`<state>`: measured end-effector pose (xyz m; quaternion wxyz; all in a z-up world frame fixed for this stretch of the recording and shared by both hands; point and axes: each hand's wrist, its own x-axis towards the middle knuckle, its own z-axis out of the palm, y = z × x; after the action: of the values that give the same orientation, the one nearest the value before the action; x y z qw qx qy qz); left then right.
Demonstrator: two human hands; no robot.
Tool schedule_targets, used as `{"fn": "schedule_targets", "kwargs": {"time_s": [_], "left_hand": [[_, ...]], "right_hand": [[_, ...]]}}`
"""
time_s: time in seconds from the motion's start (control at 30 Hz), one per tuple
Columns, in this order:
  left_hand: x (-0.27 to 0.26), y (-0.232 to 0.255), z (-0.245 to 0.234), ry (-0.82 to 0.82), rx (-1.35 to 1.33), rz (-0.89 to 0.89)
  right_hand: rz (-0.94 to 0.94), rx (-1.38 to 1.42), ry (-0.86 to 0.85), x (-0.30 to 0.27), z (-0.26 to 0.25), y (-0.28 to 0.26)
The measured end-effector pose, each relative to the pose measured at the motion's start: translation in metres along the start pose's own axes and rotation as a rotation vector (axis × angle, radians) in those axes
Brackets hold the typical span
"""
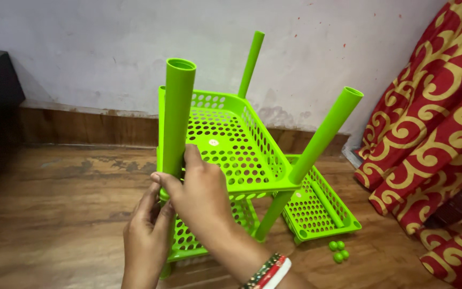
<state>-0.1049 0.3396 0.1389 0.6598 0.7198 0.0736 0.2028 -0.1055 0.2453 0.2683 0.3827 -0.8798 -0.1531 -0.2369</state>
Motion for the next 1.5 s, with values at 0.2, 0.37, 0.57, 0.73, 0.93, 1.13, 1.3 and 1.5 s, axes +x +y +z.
{"fn": "schedule_targets", "kwargs": {"time_s": [0.2,0.37,0.57,0.73,0.93,1.13,1.3,1.5], "left_hand": [[0.000,0.013,-0.004,-0.009,-0.030,-0.011],[-0.005,0.027,-0.010,-0.039,-0.049,0.001],[-0.002,0.019,-0.006,0.016,0.021,0.050],[0.002,0.019,-0.008,0.006,0.044,0.011],[0.009,0.054,-0.036,-0.089,0.181,0.130],[0.021,0.108,-0.011,0.004,-0.196,0.497],[0.029,0.136,0.038,0.297,0.102,0.274],[0.053,0.117,0.031,0.193,-0.097,0.432]], "right_hand": [[-0.031,0.104,-0.327,0.034,-0.019,0.015],[-0.200,0.522,-0.563,0.051,-0.027,0.038],[-0.051,0.215,-0.192,0.018,-0.014,0.017],[0.010,-0.008,0.022,0.002,0.001,0.001],[-0.077,0.138,-0.234,0.010,-0.026,0.046],[-0.333,-0.485,-0.582,0.013,-0.035,0.069],[-0.248,-0.532,-0.677,0.031,-0.019,0.055],[-0.346,-0.603,-0.769,0.042,-0.018,0.052]]}}
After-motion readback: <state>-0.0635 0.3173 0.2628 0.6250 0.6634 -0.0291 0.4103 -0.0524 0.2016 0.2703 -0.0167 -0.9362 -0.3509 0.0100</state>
